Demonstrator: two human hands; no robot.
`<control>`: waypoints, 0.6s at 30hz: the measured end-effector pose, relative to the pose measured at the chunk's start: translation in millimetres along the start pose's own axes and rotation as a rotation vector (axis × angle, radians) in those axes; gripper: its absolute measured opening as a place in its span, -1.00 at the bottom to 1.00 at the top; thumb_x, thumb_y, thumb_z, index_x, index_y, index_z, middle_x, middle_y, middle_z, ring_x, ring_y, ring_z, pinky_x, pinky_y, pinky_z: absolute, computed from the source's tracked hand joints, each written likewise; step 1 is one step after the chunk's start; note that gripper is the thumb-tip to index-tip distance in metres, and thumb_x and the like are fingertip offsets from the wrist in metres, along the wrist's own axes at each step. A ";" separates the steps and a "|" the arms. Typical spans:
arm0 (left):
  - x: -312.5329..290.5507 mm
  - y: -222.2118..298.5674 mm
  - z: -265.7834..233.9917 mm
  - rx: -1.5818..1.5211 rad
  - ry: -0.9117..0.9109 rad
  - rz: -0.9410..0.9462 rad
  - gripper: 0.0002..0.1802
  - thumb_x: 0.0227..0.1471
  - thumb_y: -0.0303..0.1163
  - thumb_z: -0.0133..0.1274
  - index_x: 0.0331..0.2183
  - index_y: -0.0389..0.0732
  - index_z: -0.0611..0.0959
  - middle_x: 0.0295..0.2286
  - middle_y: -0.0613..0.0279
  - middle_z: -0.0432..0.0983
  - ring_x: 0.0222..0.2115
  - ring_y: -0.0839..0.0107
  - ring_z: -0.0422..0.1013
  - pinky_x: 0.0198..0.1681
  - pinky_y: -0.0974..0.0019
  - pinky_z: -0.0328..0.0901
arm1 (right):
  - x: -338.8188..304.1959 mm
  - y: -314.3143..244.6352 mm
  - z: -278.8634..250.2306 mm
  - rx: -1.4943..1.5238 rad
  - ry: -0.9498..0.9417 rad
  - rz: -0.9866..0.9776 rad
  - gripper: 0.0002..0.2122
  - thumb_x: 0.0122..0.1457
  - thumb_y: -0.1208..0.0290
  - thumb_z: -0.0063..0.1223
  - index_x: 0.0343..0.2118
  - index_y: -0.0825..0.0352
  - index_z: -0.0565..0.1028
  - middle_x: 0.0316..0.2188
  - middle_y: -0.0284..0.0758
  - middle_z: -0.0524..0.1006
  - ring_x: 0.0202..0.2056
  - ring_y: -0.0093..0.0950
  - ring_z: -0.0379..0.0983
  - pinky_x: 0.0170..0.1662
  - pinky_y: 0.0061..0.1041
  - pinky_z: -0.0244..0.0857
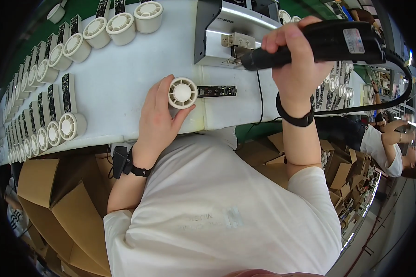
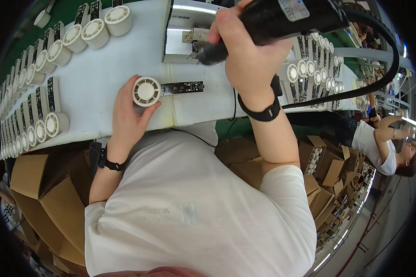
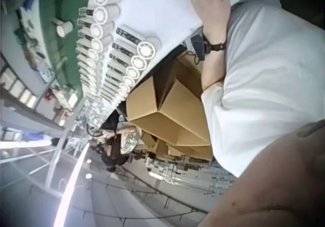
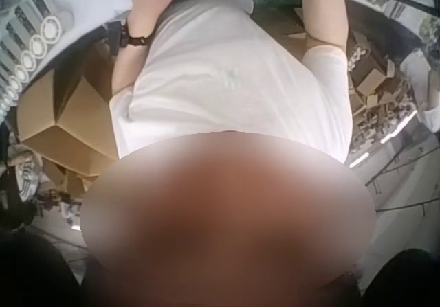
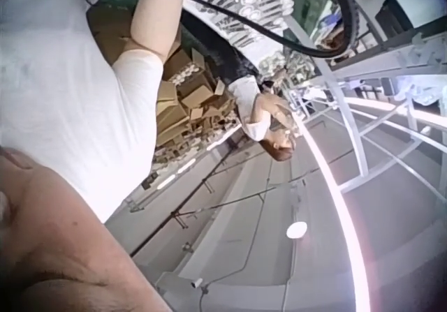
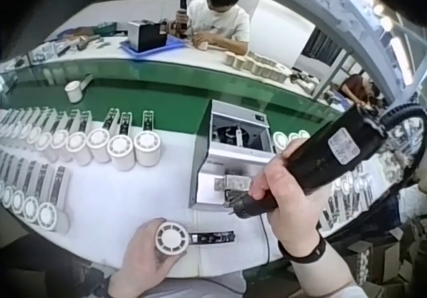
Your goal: Assembling small handheld fans by joining components with an electric screwdriver.
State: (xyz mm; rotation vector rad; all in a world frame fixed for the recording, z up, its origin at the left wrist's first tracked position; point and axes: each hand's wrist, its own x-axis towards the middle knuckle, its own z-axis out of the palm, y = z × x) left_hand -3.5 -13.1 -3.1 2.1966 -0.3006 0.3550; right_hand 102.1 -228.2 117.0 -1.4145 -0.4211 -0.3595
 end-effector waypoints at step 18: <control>0.6 1.2 2.2 -0.002 0.002 -0.012 -0.21 -0.11 -0.34 0.34 0.11 -0.31 0.32 -0.09 -0.07 0.42 -0.11 -0.01 0.39 -0.10 0.11 0.35 | -65.8 -4.2 -22.4 -0.007 0.072 0.108 -0.72 0.18 0.51 -0.02 -0.05 0.26 0.27 -0.55 -0.36 0.36 -0.54 -0.44 0.30 -0.39 -0.28 0.30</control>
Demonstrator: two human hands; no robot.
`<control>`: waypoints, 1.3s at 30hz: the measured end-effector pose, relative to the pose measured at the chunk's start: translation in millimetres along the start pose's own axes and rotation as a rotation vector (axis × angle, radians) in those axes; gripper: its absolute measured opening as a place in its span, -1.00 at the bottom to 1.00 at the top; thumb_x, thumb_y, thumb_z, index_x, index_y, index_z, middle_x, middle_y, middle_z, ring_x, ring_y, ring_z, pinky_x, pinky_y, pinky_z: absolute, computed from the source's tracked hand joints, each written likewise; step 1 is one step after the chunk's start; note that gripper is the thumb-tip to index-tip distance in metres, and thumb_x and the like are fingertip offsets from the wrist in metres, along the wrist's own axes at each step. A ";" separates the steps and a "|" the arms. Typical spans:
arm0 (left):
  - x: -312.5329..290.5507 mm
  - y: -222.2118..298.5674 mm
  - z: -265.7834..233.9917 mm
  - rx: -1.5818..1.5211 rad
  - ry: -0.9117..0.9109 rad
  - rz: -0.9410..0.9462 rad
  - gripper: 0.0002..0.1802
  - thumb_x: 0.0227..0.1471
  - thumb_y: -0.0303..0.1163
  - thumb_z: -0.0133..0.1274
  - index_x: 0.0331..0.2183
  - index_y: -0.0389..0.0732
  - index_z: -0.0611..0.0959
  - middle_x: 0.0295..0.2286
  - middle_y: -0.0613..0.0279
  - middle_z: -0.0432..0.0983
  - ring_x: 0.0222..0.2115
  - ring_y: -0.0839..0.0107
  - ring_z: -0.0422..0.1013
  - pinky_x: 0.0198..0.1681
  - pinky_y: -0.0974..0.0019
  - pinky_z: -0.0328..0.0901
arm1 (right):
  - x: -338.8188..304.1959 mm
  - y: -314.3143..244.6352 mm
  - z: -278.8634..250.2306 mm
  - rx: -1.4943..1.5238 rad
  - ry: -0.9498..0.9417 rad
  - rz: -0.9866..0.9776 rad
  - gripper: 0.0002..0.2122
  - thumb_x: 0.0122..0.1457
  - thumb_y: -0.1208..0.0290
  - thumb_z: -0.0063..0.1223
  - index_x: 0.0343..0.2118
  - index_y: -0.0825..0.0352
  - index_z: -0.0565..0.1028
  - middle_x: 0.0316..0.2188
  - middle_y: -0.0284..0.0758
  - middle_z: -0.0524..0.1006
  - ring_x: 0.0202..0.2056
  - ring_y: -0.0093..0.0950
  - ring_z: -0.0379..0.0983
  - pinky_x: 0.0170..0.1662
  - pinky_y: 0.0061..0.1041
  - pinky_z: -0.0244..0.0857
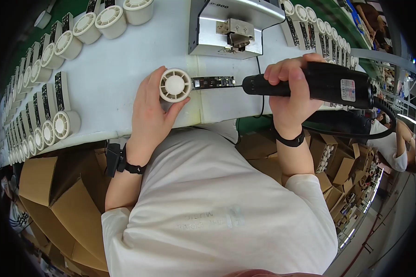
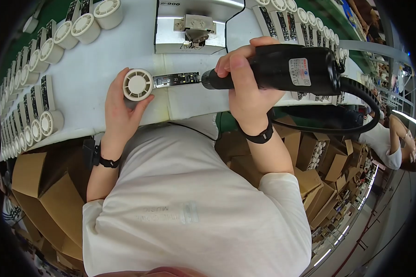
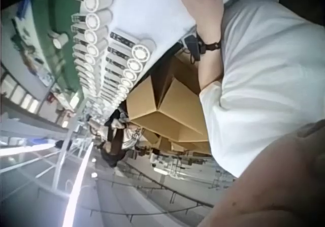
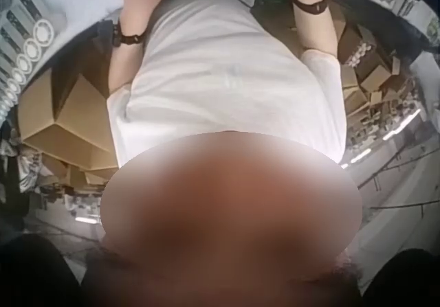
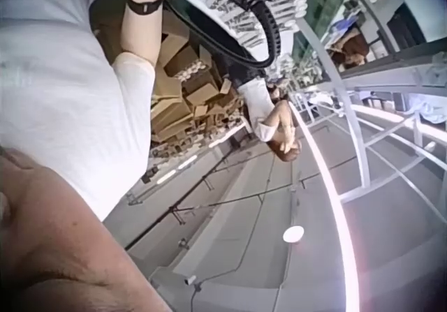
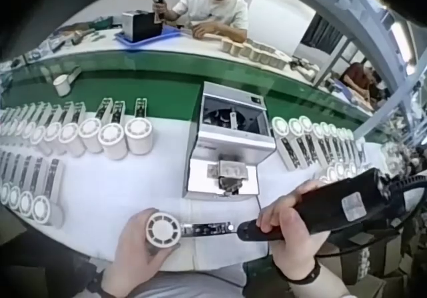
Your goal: Assembling small handheld fans by joining components with an electric screwdriver.
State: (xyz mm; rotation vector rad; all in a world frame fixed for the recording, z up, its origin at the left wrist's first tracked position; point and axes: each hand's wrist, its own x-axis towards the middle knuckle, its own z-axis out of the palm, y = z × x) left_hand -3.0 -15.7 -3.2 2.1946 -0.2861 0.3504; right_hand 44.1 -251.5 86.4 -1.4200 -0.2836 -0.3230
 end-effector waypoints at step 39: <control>3.3 -5.5 -7.5 -0.152 -0.102 -0.059 -0.26 -0.08 -0.39 0.29 0.12 -0.28 0.34 -0.01 -0.03 0.41 -0.03 0.00 0.37 0.02 0.11 0.29 | 34.6 -12.5 39.5 0.104 -0.175 -0.076 -0.66 0.14 0.65 -0.07 -0.02 0.41 0.20 -0.52 -0.26 0.40 -0.54 -0.44 0.35 -0.37 -0.29 0.38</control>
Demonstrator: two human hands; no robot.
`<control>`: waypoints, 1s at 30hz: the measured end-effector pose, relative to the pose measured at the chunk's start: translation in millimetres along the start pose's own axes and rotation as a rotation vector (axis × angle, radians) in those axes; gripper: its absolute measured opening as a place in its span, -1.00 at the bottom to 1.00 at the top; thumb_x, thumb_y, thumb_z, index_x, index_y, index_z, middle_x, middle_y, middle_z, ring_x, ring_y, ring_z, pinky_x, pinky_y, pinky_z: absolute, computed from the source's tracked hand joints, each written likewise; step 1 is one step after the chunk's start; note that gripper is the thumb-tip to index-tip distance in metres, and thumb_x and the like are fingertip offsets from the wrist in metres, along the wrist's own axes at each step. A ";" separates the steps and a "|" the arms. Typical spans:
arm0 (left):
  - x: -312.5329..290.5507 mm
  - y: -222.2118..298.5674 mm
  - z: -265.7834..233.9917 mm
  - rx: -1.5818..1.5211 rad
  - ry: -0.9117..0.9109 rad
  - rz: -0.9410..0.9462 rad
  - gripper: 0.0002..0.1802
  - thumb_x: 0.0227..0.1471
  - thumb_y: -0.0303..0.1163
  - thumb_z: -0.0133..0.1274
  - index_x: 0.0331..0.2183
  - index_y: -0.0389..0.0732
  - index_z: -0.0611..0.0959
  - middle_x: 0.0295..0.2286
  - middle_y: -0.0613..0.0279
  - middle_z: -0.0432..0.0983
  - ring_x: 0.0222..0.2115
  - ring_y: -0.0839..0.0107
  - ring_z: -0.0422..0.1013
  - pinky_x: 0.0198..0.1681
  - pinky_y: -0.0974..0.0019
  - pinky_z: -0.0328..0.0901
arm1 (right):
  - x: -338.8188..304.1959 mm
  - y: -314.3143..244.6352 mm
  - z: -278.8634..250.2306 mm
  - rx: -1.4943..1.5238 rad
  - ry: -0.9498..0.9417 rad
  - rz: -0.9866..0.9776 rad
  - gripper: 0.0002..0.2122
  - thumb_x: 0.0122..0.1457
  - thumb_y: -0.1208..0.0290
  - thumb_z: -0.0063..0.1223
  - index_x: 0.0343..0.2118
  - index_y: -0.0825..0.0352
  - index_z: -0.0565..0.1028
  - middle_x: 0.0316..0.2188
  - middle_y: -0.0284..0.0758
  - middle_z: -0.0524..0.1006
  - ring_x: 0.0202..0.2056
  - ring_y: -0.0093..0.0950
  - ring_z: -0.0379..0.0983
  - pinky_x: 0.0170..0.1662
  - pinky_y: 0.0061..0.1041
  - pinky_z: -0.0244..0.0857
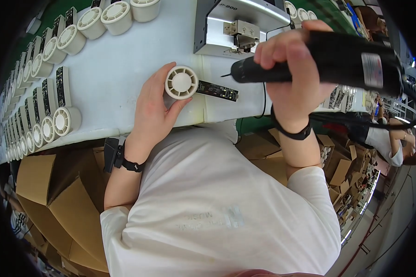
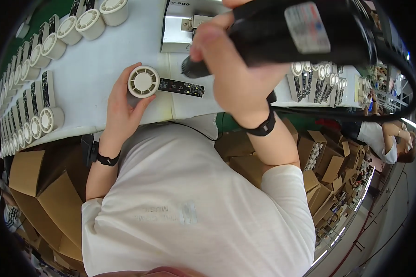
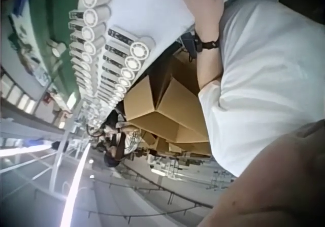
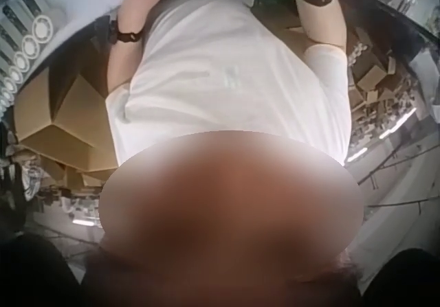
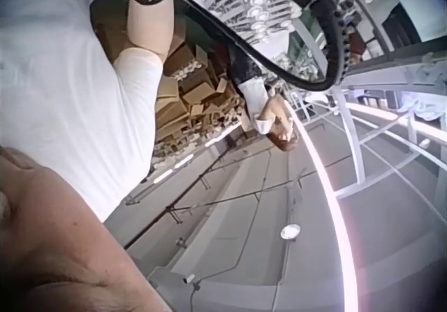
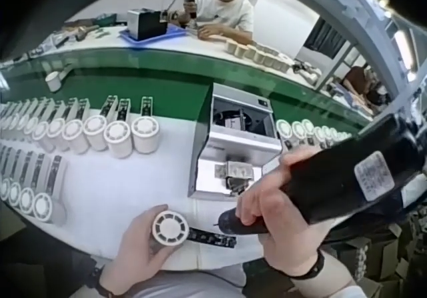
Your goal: Assembling small handheld fans by joining components with an electric screwdriver.
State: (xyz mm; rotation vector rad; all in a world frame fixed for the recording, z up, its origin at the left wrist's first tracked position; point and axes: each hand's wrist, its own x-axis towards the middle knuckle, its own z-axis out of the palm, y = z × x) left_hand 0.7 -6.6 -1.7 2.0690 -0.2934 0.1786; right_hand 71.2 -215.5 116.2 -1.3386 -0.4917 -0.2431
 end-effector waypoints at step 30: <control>1.7 0.9 0.3 0.004 0.022 0.020 -0.24 -0.11 -0.43 0.30 0.12 -0.28 0.33 -0.01 -0.02 0.42 -0.03 -0.01 0.37 0.02 0.10 0.28 | -9.3 14.8 9.9 0.094 -0.098 0.016 -0.64 0.22 0.50 -0.07 0.06 0.29 0.22 -0.50 -0.33 0.38 -0.51 -0.43 0.33 -0.35 -0.26 0.34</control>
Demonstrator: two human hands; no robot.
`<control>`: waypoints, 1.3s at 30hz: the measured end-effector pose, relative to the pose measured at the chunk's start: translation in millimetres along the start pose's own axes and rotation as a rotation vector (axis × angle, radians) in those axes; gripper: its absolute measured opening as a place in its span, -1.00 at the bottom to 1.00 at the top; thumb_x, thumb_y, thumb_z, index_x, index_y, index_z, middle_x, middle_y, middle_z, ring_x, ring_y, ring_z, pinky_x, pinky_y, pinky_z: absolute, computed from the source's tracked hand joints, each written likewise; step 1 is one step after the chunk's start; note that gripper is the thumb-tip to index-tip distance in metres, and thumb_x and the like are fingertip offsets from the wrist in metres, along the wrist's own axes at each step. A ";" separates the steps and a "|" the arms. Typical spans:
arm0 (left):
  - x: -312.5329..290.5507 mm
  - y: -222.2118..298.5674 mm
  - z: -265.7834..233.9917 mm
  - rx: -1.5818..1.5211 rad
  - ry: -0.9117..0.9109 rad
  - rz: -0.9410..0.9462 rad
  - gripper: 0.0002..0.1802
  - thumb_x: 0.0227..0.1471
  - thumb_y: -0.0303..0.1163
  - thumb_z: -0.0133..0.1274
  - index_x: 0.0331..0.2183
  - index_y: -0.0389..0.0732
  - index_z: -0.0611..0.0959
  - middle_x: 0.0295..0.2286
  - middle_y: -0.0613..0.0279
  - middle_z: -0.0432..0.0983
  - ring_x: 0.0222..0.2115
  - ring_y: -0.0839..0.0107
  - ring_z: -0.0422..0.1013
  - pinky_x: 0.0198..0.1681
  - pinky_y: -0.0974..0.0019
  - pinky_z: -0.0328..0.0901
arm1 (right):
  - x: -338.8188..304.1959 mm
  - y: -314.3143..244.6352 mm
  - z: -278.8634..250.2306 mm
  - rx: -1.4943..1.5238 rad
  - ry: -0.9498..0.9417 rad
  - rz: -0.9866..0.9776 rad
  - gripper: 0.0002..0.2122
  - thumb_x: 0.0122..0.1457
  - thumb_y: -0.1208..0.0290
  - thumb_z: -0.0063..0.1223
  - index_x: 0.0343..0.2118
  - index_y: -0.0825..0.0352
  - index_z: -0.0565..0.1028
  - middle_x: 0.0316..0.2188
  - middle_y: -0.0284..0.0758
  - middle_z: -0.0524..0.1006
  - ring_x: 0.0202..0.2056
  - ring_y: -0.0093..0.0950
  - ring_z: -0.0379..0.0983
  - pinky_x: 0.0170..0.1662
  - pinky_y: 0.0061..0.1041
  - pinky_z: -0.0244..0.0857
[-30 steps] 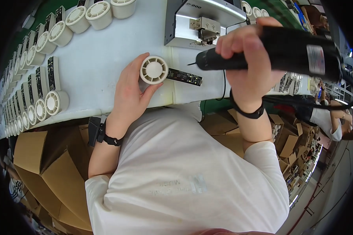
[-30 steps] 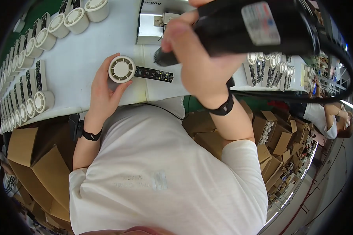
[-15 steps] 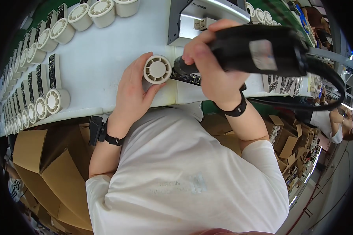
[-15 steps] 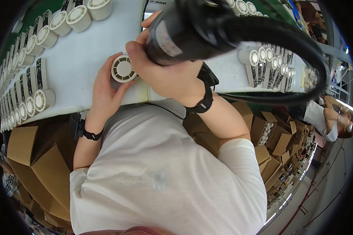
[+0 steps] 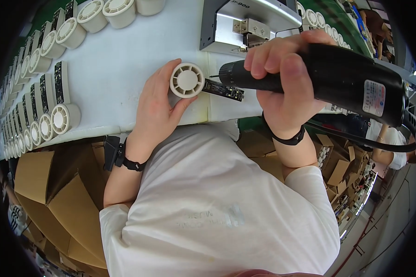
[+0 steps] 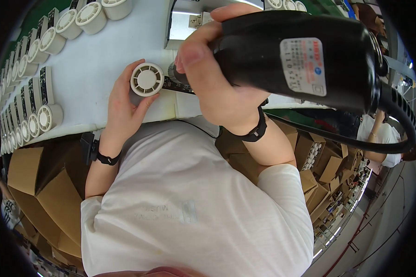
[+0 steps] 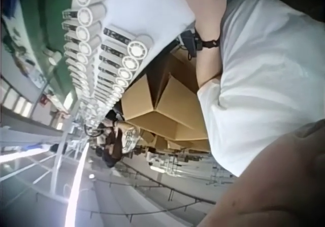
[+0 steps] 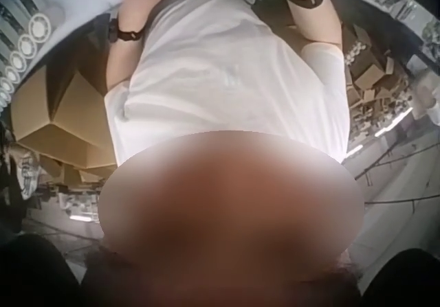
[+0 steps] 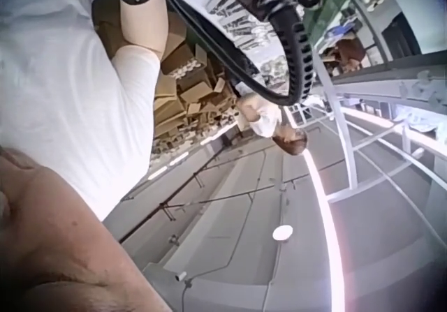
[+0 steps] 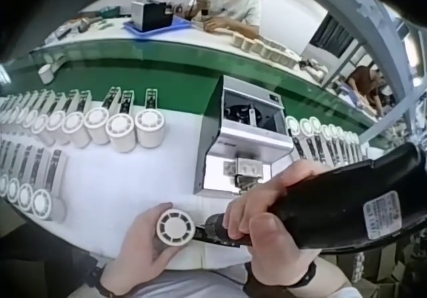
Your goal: Assembling small handheld fans by joining components with an electric screwdriver.
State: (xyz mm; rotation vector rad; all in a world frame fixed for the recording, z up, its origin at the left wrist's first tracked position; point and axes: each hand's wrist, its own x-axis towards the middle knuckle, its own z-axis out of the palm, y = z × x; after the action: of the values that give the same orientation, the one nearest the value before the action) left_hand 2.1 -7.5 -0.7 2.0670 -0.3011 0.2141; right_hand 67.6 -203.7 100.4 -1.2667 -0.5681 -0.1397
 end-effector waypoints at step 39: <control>-3.7 1.5 4.1 0.010 0.024 -0.027 -0.30 -0.05 -0.36 0.28 0.10 -0.25 0.35 -0.06 -0.03 0.44 -0.07 -0.03 0.38 -0.03 0.10 0.30 | 40.9 -21.9 -9.9 -0.191 0.312 -0.171 -0.76 0.16 0.56 -0.02 -0.11 0.41 0.30 -0.56 -0.28 0.42 -0.57 -0.42 0.38 -0.39 -0.34 0.35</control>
State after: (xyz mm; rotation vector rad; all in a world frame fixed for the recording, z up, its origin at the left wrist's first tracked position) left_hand -1.7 -11.4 -2.4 2.0754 -0.2575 0.2239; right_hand 97.0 -211.2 136.9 -1.3470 -0.3979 -0.5356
